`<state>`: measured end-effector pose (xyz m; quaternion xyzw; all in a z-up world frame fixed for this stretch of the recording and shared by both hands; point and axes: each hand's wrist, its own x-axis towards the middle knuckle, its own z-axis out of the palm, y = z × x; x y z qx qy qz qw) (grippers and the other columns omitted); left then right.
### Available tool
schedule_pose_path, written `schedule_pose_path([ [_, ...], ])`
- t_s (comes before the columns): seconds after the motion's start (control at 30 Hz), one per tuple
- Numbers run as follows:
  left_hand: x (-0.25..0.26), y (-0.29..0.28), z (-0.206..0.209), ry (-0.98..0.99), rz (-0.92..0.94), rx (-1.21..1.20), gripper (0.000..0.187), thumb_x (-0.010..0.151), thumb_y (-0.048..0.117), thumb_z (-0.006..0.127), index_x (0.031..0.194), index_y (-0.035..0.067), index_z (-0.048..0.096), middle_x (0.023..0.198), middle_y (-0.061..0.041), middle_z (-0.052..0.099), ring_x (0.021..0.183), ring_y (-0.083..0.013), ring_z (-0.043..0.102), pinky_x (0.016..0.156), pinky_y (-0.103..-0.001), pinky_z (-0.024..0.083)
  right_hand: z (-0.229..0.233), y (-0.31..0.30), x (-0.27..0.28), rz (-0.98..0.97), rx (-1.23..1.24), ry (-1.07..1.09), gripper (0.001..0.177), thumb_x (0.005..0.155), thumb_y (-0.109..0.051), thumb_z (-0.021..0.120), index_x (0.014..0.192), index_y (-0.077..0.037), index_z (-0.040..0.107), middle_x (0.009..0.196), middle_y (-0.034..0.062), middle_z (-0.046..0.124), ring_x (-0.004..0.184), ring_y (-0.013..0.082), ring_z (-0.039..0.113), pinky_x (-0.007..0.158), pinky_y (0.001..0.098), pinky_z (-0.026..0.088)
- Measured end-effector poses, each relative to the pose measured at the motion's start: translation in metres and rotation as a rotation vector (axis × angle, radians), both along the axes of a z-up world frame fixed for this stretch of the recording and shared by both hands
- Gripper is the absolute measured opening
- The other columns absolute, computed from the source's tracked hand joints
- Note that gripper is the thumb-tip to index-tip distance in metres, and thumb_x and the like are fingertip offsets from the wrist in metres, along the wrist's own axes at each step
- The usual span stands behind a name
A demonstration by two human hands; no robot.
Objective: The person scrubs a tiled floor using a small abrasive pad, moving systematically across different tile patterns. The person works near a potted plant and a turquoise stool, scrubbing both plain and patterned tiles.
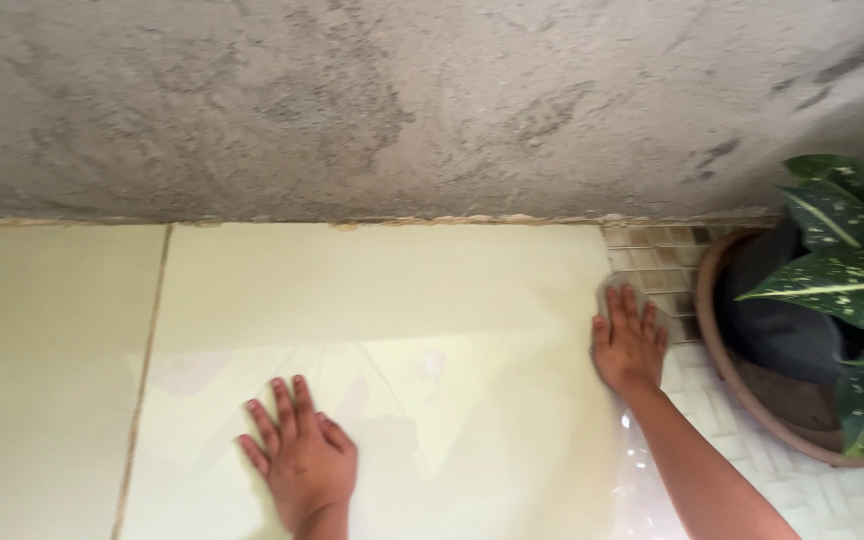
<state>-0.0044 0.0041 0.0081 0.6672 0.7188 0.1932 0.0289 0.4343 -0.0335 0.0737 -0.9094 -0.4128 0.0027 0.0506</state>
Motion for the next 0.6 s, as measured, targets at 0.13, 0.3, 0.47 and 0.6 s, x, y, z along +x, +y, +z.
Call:
schedule_pose_path([
  [0.13, 0.002, -0.003, 0.010, -0.032, 0.012, -0.040, 0.065, 0.093, 0.031, 0.038, 0.157, 0.023, 0.033, 0.167, -0.002, 0.025, 0.156, -0.0313, 0.011, 0.125, -0.051, 0.000, -0.004, 0.019, -0.043, -0.031, -0.014, 0.003, 0.068, 0.101, -0.050, 0.022, 0.164, -0.027, 0.008, 0.172, -0.0010, 0.002, 0.156, 0.0370, -0.001, 0.122, 0.0586, 0.002],
  [0.3, 0.001, -0.002, 0.016, -0.026, -0.011, -0.060, 0.066, 0.092, 0.029, 0.039, 0.157, 0.022, 0.031, 0.166, -0.003, 0.023, 0.155, -0.0326, 0.010, 0.123, -0.052, 0.000, -0.015, 0.043, -0.158, 0.262, -0.080, -0.094, 0.068, 0.103, -0.050, 0.021, 0.163, -0.024, 0.004, 0.171, 0.0045, 0.000, 0.154, 0.0399, -0.003, 0.120, 0.0592, -0.007],
  [0.47, 0.004, -0.004, 0.014, -0.060, -0.008, -0.088, 0.065, 0.094, 0.030, 0.038, 0.158, 0.023, 0.030, 0.167, -0.001, 0.022, 0.155, -0.0316, 0.010, 0.124, -0.052, 0.001, 0.002, 0.054, -0.279, 0.542, -0.149, -0.013, 0.069, 0.102, -0.046, 0.031, 0.163, -0.023, 0.009, 0.171, 0.0033, 0.002, 0.154, 0.0411, -0.004, 0.119, 0.0623, -0.008],
  [0.6, 0.001, -0.002, 0.011, -0.089, -0.027, -0.055, 0.062, 0.096, 0.031, 0.036, 0.157, 0.024, 0.028, 0.167, 0.000, 0.020, 0.154, -0.0309, 0.007, 0.122, -0.053, -0.001, 0.018, 0.052, -0.337, 0.756, -0.215, 0.155, 0.065, 0.103, -0.047, 0.030, 0.162, -0.026, 0.012, 0.172, -0.0019, 0.002, 0.156, 0.0367, -0.004, 0.121, 0.0593, -0.006],
])
